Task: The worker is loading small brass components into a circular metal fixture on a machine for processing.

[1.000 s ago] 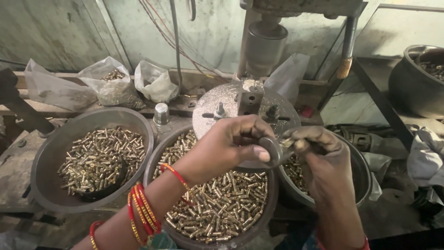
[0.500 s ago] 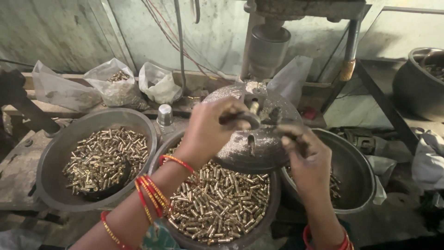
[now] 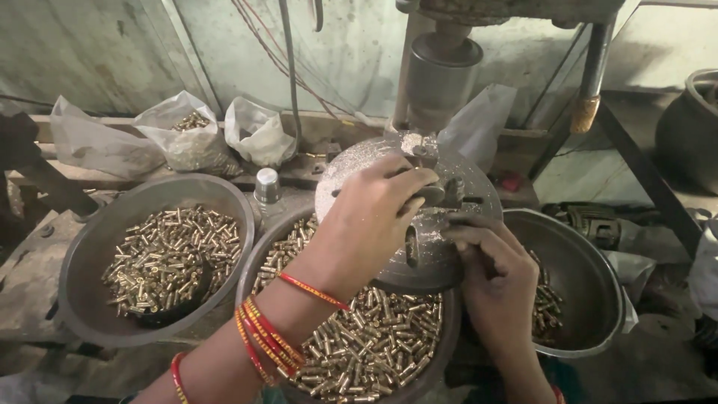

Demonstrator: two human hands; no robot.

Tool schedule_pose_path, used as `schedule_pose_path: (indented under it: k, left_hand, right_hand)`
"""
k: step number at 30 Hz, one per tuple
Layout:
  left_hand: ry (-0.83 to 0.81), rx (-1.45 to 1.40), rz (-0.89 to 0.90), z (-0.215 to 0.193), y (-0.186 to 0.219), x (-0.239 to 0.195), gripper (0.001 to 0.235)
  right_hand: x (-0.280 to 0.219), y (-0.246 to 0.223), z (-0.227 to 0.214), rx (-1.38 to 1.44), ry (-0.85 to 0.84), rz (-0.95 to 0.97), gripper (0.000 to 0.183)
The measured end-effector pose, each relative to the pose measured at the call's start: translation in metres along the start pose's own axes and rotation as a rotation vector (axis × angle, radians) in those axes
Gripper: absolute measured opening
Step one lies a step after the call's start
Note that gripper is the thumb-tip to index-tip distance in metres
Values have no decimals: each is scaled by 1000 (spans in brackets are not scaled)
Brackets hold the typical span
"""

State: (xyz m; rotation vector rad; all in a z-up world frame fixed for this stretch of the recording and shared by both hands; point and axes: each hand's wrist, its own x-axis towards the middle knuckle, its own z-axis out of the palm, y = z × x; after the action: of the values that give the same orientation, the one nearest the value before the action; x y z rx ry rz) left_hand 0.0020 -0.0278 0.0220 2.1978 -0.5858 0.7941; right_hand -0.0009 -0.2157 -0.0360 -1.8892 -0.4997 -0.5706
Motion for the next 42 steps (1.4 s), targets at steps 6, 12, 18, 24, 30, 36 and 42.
schedule_pose_path:
  k: [6, 12, 18, 24, 30, 36, 42]
  left_hand:
    - [-79, 105, 52, -9, 10, 4, 39]
    - [124, 45, -86, -6, -20, 13, 56]
    - [-50, -85, -82, 21, -54, 0, 88]
    - [-62, -240, -83, 9, -60, 12, 89]
    - [-73, -243, -110, 6, -58, 12, 83]
    - [-84, -241, -101, 1, -51, 12, 83]
    - [-75, -277, -160, 1, -41, 10, 84]
  right_hand:
    - [1, -1, 0, -28, -5, -31, 17]
    - [0, 2, 0, -85, -2, -38, 25]
    - [1, 1, 0, -127, 4, -52, 32]
    - [0, 2, 0, -74, 7, -47, 30]
    - [22, 23, -20, -88, 414, -63, 32]
    - [144, 6, -47, -3, 72, -389, 81]
    - [279, 215, -26, -1117, 576, -603, 48]
